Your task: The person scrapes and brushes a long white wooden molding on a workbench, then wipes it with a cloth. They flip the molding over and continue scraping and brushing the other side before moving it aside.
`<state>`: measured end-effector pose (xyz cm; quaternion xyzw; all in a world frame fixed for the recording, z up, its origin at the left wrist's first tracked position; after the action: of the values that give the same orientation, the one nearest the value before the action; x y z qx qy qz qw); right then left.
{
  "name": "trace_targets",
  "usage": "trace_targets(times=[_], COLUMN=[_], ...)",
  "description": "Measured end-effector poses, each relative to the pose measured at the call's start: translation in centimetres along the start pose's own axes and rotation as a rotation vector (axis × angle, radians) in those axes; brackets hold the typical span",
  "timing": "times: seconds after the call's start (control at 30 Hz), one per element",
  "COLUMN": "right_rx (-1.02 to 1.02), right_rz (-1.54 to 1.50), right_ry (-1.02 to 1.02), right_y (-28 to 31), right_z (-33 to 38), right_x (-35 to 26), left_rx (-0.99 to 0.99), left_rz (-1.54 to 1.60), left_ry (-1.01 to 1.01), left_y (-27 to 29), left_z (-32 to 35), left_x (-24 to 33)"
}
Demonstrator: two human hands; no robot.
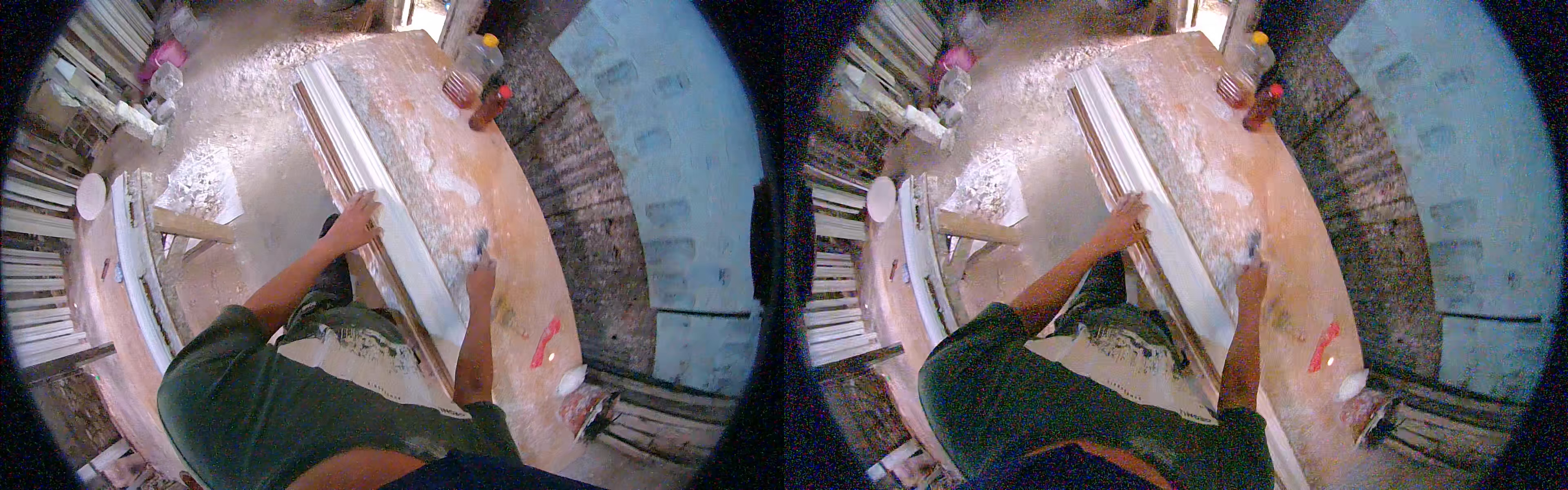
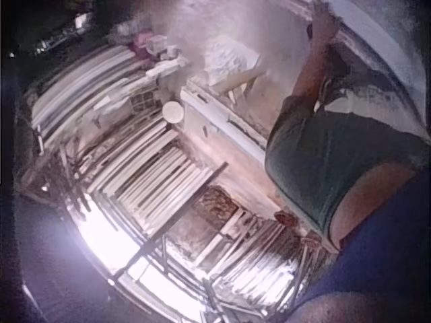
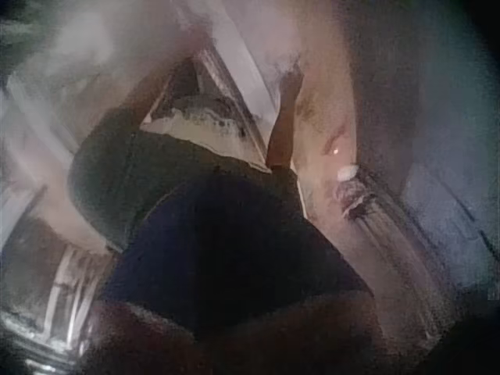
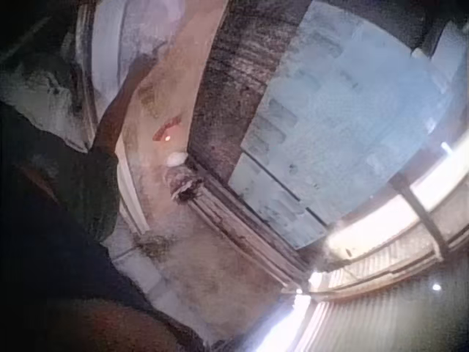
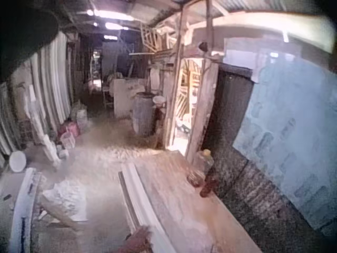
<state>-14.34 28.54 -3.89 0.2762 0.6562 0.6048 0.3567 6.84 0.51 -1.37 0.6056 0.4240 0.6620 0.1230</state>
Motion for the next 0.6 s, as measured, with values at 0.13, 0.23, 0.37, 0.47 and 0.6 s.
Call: trace_targets(times=[0.13,0.23,0.37,0.47,0.6], right_rx=[0.039,-0.342,-0.244,-0.206,-0.176], right_rz=[-0.337,-0.536,-0.177,-0.192,-0.065], right_ry=[-0.081,-0.154,0.106,0.208,0.469], right_y=[1.7,2.9,1.8,1.2,-2.5], right_z=[-1.4,-2.9,-8.4,-15.8,-26.0], right_x=[-5.8,-16.3,-27.4,-35.6,-49.3], left_rx=[0.168,0.222,-0.006,-0.04,-0.259], left_rz=[-0.007,-0.078,-0.172,-0.117,-0.136], left_ry=[0.003,0.01,0.094,0.03,-0.011], left_y=[6.3,11.3,11.3,12.2,10.7], left_z=[-4.1,-8.9,-10.2,-10.3,-10.1], left_x=[-4.2,-5.4,-8.8,-9.1,-10.1])
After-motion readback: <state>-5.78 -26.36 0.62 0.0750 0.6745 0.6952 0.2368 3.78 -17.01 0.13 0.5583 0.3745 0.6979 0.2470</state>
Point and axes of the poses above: each hand's wrist, its own z-axis away from the middle knuckle, its own y-axis out of the back of the hand, x = y × z, the point moved 10 cm from there along -z, towards the middle knuckle, and after that the axes turned 12 degrees about z, right-handed, at the moved point
